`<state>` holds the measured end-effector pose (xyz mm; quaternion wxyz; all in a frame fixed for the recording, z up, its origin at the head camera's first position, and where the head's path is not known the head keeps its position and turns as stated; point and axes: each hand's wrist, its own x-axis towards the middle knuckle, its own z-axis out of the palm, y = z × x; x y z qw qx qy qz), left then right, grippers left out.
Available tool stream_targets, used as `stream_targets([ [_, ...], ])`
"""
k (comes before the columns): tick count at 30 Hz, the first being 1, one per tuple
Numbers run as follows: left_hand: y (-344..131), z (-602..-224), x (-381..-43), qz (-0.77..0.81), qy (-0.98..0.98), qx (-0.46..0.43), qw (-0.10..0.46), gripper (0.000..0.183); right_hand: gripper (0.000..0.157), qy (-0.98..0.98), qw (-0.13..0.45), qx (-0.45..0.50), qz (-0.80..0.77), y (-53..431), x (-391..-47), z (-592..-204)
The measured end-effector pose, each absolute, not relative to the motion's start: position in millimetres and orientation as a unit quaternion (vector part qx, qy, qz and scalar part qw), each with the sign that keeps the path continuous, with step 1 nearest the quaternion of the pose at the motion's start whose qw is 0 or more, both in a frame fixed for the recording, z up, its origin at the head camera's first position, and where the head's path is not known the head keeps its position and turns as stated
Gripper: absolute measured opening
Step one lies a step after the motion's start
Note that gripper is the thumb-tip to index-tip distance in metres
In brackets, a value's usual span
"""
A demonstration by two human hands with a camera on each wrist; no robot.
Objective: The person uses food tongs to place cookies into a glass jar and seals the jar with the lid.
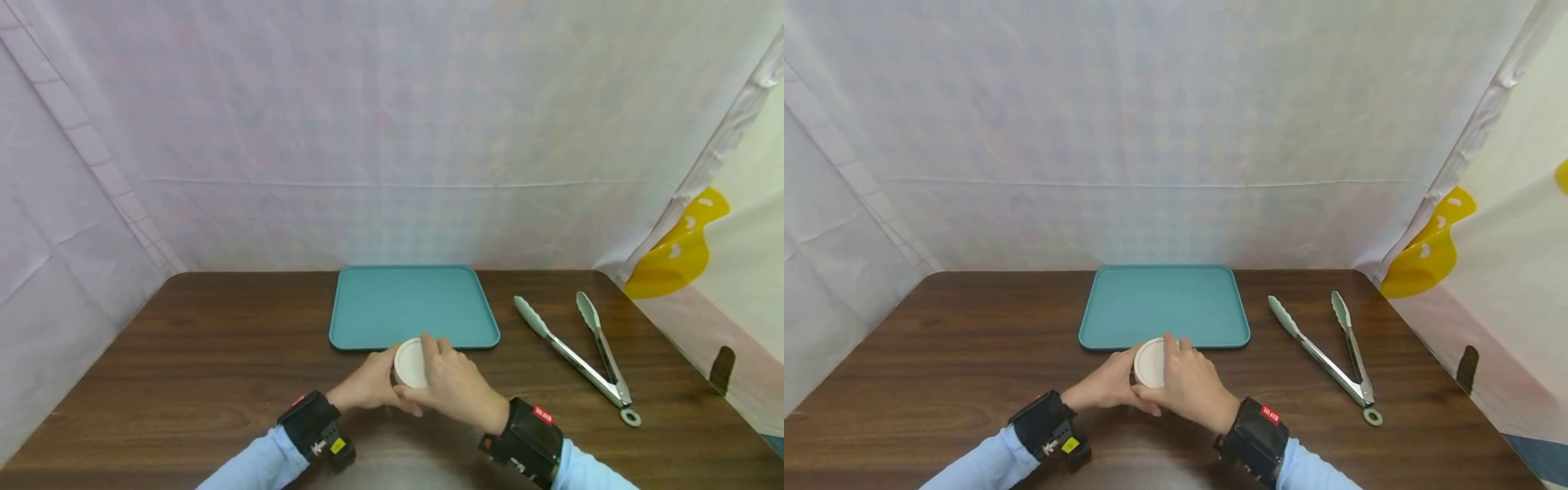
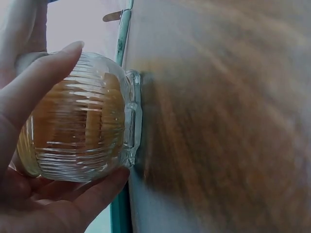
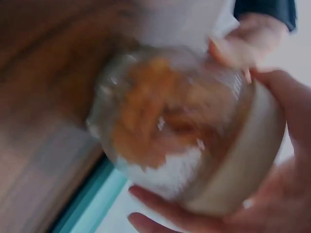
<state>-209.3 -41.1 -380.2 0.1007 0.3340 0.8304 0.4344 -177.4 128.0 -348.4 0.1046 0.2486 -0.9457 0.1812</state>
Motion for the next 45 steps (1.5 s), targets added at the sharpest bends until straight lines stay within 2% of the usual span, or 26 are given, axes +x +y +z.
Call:
stream_targets([
  [4, -42, -380, -209, 0.441, 0.826, 0.334, 0.111, 0.094, 0.092, -0.918, -0.035, 0.301, 0.256, 145, -190, -337],
  [8, -42, -380, -209, 0.444, 0.826, 0.329, 0.113, 0.093, 0.095, -0.876, -0.072, 0.369, 0.302, 157, -206, -340],
  [12, -42, -379, -209, 0.433, 0.831, 0.33, 0.113, 0.099, 0.087, -0.847, -0.062, 0.422, 0.318, 157, -213, -350],
  [16, -41, -378, -208, 0.429, 0.835, 0.33, 0.105, 0.104, 0.079, -0.847, -0.023, 0.431, 0.311, 153, -212, -357],
  [23, -40, -380, -206, 0.435, 0.834, 0.329, 0.088, 0.099, 0.072, -0.865, 0.03, 0.392, 0.312, 148, -203, -358],
  [28, -40, -379, -205, 0.442, 0.832, 0.322, 0.097, 0.096, 0.068, -0.882, 0.066, 0.353, 0.304, 143, -196, -360],
  [38, -40, -379, -204, 0.441, 0.838, 0.304, 0.101, 0.095, 0.074, -0.936, 0.194, 0.239, 0.172, 125, -179, -363],
  [41, -39, -378, -204, 0.439, 0.839, 0.307, 0.096, 0.094, 0.076, -0.942, 0.171, 0.234, 0.167, 125, -178, -361],
  [45, -40, -377, -204, 0.441, 0.835, 0.314, 0.099, 0.094, 0.088, -0.935, 0.032, 0.274, 0.221, 138, -183, -349],
])
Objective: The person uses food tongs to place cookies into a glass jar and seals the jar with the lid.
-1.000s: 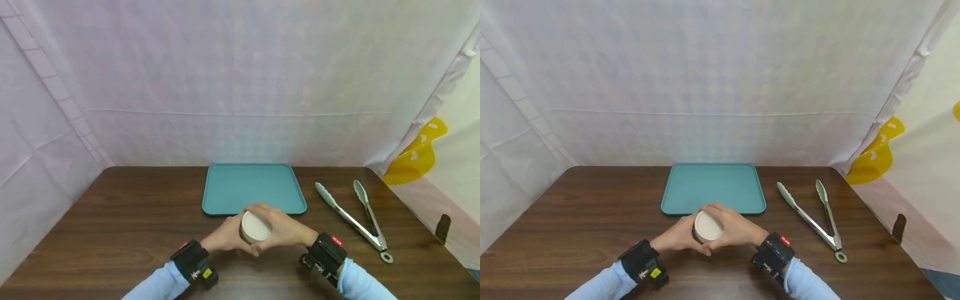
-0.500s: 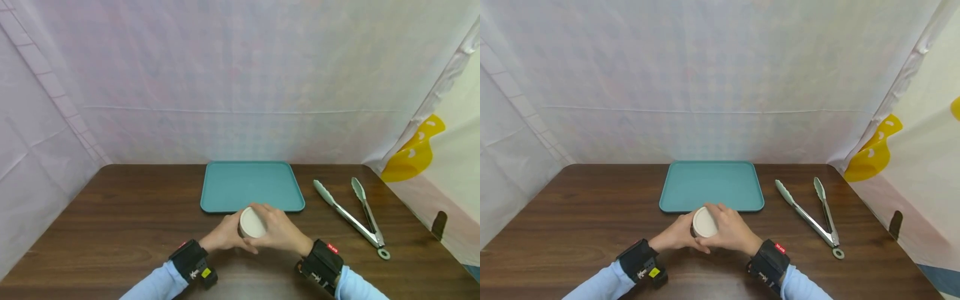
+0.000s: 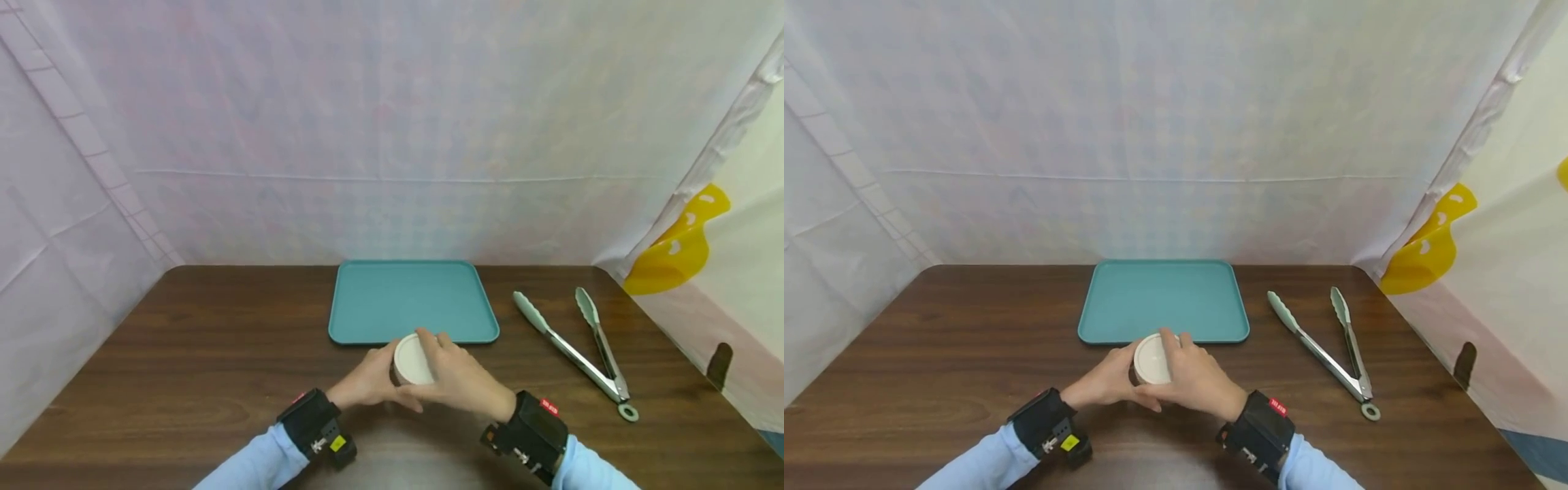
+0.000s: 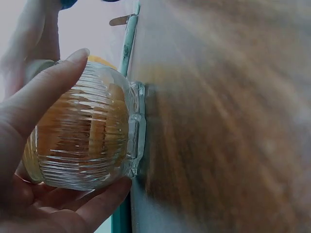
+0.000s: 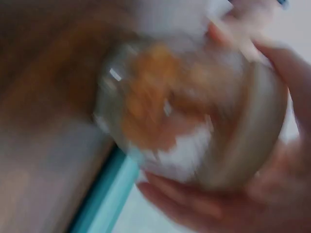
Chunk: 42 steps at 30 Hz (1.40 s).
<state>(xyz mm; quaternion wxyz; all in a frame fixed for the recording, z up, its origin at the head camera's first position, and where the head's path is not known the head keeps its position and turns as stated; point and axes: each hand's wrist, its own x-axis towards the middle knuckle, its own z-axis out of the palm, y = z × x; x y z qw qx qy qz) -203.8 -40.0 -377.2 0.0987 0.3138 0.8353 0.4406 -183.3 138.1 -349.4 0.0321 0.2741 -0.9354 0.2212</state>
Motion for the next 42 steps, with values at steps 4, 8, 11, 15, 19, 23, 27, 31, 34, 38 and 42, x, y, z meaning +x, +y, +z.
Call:
stream_targets([
  [4, -41, -376, -202, 0.442, 0.834, 0.314, 0.1, 0.094, 0.099, -0.889, -0.097, 0.33, 0.301, 157, -195, -339],
  [8, -41, -376, -202, 0.439, 0.838, 0.31, 0.091, 0.094, 0.101, -0.857, -0.123, 0.358, 0.349, 167, -206, -338],
  [11, -40, -377, -203, 0.435, 0.84, 0.313, 0.087, 0.094, 0.098, -0.849, -0.117, 0.37, 0.358, 167, -210, -344],
  [15, -40, -379, -203, 0.434, 0.838, 0.318, 0.089, 0.095, 0.089, -0.844, -0.099, 0.381, 0.365, 164, -212, -352],
  [19, -40, -378, -203, 0.432, 0.839, 0.32, 0.083, 0.095, 0.081, -0.843, -0.06, 0.387, 0.37, 160, -212, -357],
  [23, -41, -376, -203, 0.432, 0.84, 0.318, 0.08, 0.095, 0.077, -0.848, -0.023, 0.378, 0.37, 155, -208, -359],
  [27, -40, -376, -203, 0.437, 0.839, 0.314, 0.085, 0.093, 0.072, -0.86, 0.008, 0.359, 0.362, 151, -202, -358],
  [31, -39, -377, -202, 0.441, 0.838, 0.31, 0.087, 0.092, 0.067, -0.875, 0.041, 0.338, 0.344, 146, -195, -358],
  [34, -39, -377, -202, 0.446, 0.837, 0.305, 0.091, 0.092, 0.065, -0.887, 0.069, 0.317, 0.33, 143, -190, -359],
  [38, -39, -376, -201, 0.45, 0.837, 0.297, 0.097, 0.092, 0.07, -0.905, 0.119, 0.283, 0.294, 138, -183, -360],
  [42, -39, -376, -201, 0.443, 0.84, 0.299, 0.093, 0.093, 0.075, -0.923, 0.152, 0.255, 0.244, 134, -179, -361],
])
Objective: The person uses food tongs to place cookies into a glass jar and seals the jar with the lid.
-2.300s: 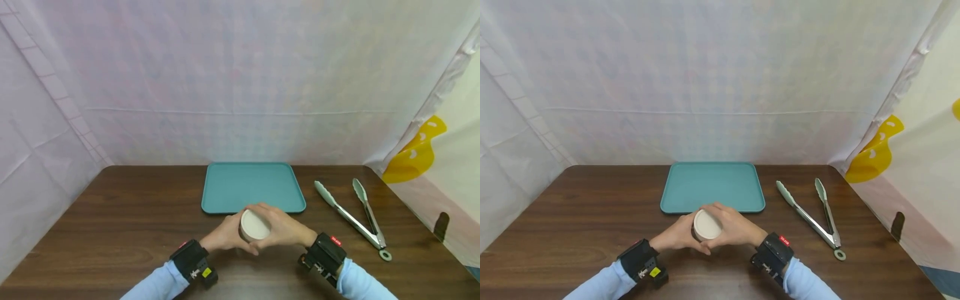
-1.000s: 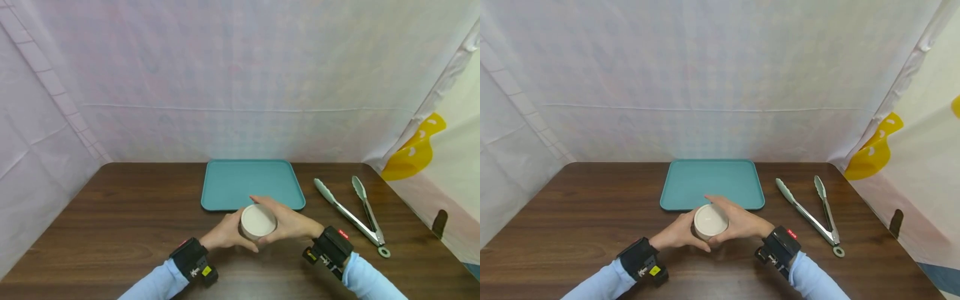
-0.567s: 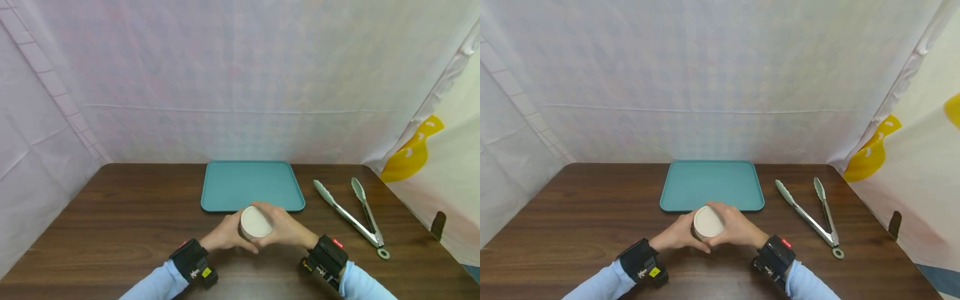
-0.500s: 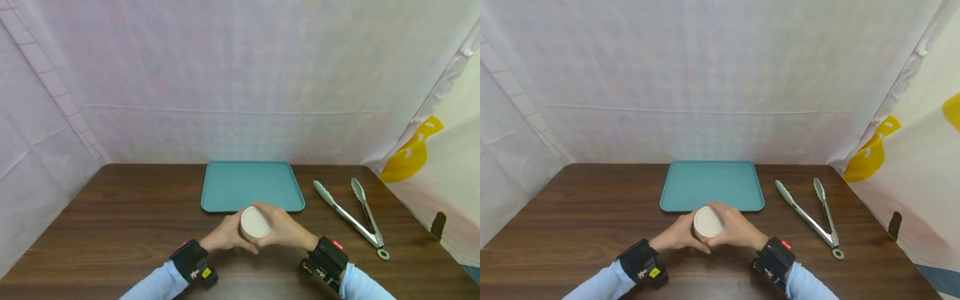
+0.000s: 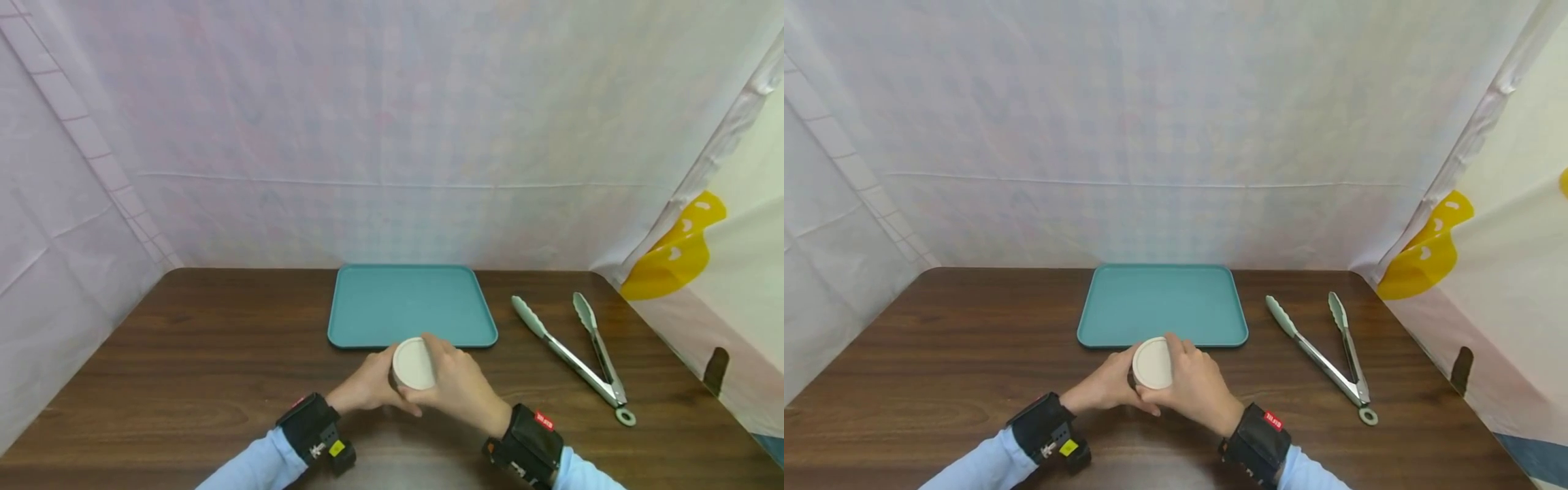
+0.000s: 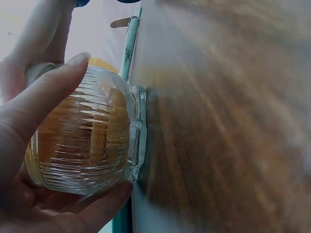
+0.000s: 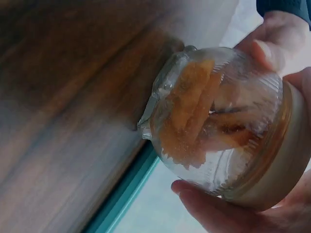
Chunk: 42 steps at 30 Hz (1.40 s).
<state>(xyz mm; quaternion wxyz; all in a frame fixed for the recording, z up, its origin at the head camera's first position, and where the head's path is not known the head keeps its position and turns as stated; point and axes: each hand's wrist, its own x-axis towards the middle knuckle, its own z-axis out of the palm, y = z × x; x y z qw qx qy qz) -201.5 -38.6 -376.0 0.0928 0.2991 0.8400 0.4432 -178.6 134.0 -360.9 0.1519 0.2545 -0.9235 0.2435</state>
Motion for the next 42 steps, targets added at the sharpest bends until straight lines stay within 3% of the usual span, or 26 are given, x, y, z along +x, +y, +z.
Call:
stream_targets([
  [3, -39, -376, -202, 0.444, 0.837, 0.305, 0.094, 0.093, 0.08, -0.929, 0.116, 0.257, 0.239, 136, -179, -359],
  [9, -39, -376, -202, 0.445, 0.835, 0.308, 0.102, 0.093, 0.094, -0.887, -0.04, 0.336, 0.314, 156, -193, -349],
  [14, -39, -377, -202, 0.447, 0.832, 0.312, 0.108, 0.095, 0.095, -0.851, -0.08, 0.377, 0.355, 166, -205, -353],
  [30, -39, -377, -200, 0.439, 0.838, 0.316, 0.075, 0.094, 0.077, -0.841, 0.008, 0.37, 0.393, 157, -204, -367],
  [42, -39, -377, -199, 0.443, 0.841, 0.301, 0.079, 0.094, 0.072, -0.91, 0.135, 0.232, 0.316, 136, -179, -366],
])
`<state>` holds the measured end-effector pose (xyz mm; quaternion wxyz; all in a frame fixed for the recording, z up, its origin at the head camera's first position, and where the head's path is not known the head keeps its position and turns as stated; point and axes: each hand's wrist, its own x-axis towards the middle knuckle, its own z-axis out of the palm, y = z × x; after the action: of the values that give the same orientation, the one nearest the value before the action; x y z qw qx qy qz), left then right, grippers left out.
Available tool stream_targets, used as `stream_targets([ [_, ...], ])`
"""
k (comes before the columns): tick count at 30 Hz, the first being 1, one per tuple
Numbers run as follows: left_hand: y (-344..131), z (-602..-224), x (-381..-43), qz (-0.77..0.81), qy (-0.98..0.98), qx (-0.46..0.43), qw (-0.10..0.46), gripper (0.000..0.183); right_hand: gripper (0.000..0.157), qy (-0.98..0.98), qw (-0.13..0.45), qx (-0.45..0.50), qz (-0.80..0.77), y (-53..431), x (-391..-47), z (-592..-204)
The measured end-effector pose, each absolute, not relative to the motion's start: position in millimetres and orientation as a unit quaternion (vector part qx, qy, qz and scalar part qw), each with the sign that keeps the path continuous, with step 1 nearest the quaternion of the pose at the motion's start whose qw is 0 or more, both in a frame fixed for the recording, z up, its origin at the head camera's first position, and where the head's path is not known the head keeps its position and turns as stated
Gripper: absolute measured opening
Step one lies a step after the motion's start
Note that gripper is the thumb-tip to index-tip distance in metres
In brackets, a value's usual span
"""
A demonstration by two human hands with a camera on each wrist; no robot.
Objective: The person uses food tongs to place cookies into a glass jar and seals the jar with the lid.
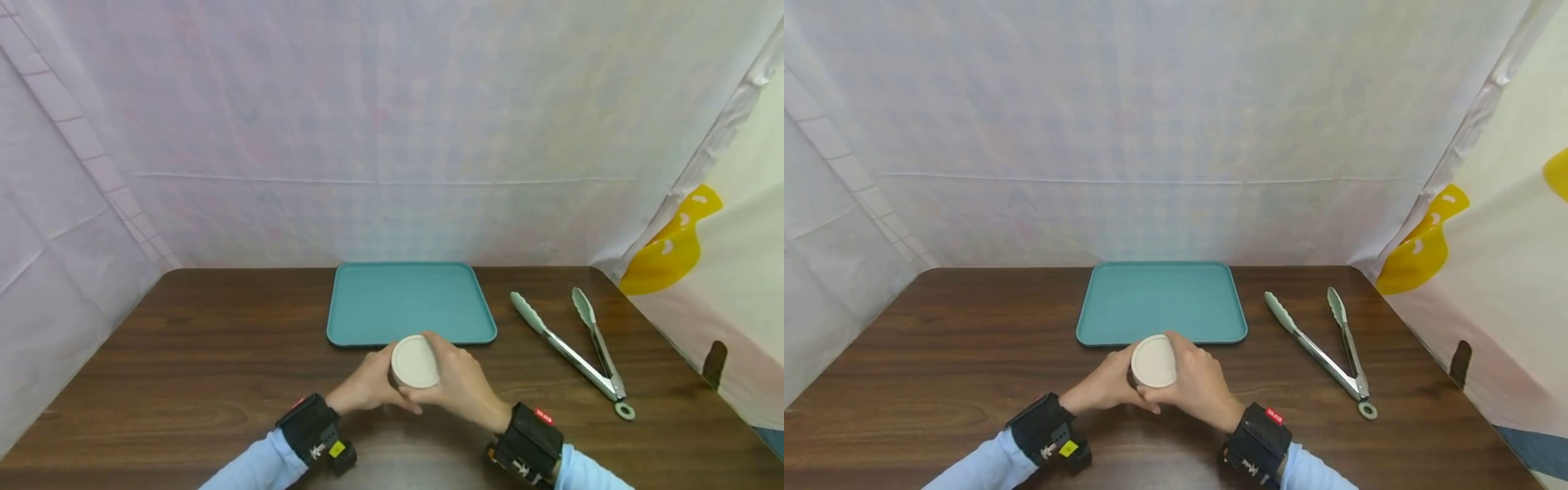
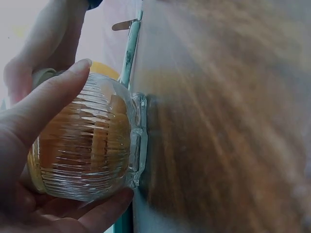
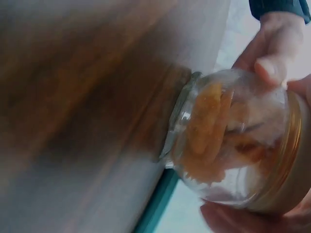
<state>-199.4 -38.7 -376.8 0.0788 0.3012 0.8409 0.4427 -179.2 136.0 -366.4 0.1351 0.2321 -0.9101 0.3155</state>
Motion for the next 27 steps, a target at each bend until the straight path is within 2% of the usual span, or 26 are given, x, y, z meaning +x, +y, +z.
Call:
stream_targets([
  [5, -39, -377, -200, 0.443, 0.842, 0.297, 0.077, 0.093, 0.074, -0.921, 0.151, 0.221, 0.283, 133, -177, -364],
  [7, -39, -377, -200, 0.445, 0.841, 0.298, 0.078, 0.092, 0.076, -0.917, 0.125, 0.242, 0.292, 136, -179, -363],
  [12, -40, -378, -200, 0.442, 0.841, 0.299, 0.085, 0.092, 0.089, -0.885, 0.008, 0.312, 0.345, 151, -190, -359],
  [15, -40, -378, -200, 0.437, 0.844, 0.3, 0.083, 0.093, 0.093, -0.864, -0.025, 0.352, 0.36, 159, -198, -358],
  [20, -40, -377, -201, 0.429, 0.847, 0.305, 0.079, 0.096, 0.088, -0.838, -0.007, 0.415, 0.354, 160, -208, -362],
  [27, -40, -375, -199, 0.433, 0.844, 0.306, 0.077, 0.094, 0.078, -0.844, 0.016, 0.399, 0.359, 156, -206, -365],
])
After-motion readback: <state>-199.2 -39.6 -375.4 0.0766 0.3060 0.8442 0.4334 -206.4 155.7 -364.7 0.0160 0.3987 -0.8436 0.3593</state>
